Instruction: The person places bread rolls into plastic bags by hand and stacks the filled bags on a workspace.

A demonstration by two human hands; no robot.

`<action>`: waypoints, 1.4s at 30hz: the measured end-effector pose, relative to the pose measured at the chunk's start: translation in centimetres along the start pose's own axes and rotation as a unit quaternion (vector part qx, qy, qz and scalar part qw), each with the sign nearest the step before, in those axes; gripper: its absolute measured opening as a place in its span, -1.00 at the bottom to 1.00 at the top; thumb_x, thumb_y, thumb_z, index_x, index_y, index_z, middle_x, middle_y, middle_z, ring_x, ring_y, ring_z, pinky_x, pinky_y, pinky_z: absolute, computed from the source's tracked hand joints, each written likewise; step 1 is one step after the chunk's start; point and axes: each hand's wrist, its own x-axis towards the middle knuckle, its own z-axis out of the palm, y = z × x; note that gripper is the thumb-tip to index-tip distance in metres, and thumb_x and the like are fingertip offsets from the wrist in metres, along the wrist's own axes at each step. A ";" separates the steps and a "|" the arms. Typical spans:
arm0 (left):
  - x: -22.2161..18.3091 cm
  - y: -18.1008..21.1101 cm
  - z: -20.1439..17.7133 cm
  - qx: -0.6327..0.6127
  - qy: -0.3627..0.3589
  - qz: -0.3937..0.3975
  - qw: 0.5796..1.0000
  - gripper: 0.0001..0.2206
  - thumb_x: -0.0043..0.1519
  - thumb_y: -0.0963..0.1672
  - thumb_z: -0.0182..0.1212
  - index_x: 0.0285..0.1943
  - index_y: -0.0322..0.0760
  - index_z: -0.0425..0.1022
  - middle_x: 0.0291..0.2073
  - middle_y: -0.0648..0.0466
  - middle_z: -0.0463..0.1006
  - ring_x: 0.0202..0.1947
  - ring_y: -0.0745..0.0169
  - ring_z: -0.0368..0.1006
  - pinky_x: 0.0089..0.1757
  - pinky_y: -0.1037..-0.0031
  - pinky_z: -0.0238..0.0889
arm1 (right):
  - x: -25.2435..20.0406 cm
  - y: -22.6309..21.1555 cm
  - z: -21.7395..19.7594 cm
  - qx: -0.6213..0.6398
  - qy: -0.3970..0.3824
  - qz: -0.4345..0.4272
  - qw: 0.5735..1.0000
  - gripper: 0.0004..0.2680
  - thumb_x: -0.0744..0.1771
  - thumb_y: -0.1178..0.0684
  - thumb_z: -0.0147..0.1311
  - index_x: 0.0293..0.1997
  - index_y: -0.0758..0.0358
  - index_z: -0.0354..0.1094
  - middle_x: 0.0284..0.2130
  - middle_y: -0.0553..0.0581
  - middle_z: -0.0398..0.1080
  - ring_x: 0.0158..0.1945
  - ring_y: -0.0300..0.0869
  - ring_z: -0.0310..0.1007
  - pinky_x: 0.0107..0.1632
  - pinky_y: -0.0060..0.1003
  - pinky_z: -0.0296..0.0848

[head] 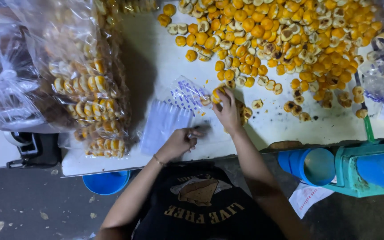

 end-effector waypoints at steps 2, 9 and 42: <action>1.9 -0.3 0.6 -0.031 -0.040 -0.033 0.998 -0.65 0.17 -0.22 0.15 0.11 -0.63 0.49 -0.16 -0.39 0.60 -0.46 0.15 0.54 -0.41 0.43 0.52 | 1.1 0.6 0.0 0.077 -0.037 0.079 0.993 -0.47 0.17 0.12 0.43 0.28 0.02 0.33 0.19 0.19 0.32 0.01 0.05 0.56 -0.08 -0.16 0.67; 6.4 -0.4 3.0 -0.030 -0.077 -0.010 0.997 -0.51 0.02 -0.23 0.14 0.16 -0.66 0.40 -0.22 -0.31 0.52 -0.43 0.19 0.51 -0.41 0.55 0.50 | 0.1 -3.4 -8.5 0.302 -0.399 0.099 0.860 -0.48 0.15 0.20 0.40 0.22 0.23 0.30 -0.05 0.46 0.44 0.02 0.38 0.49 -0.04 0.15 0.56; 6.6 -3.8 13.4 -0.591 0.174 0.125 0.777 -0.84 0.19 -0.11 0.37 -0.23 -0.27 0.52 -0.26 -0.18 0.67 -0.25 0.04 0.67 -0.22 0.33 0.50 | -0.3 -1.4 -14.6 0.343 -0.027 0.056 0.937 -0.81 0.14 0.27 0.49 -0.28 0.23 0.64 -0.38 0.10 0.60 -0.28 -0.03 0.64 -0.13 -0.23 0.59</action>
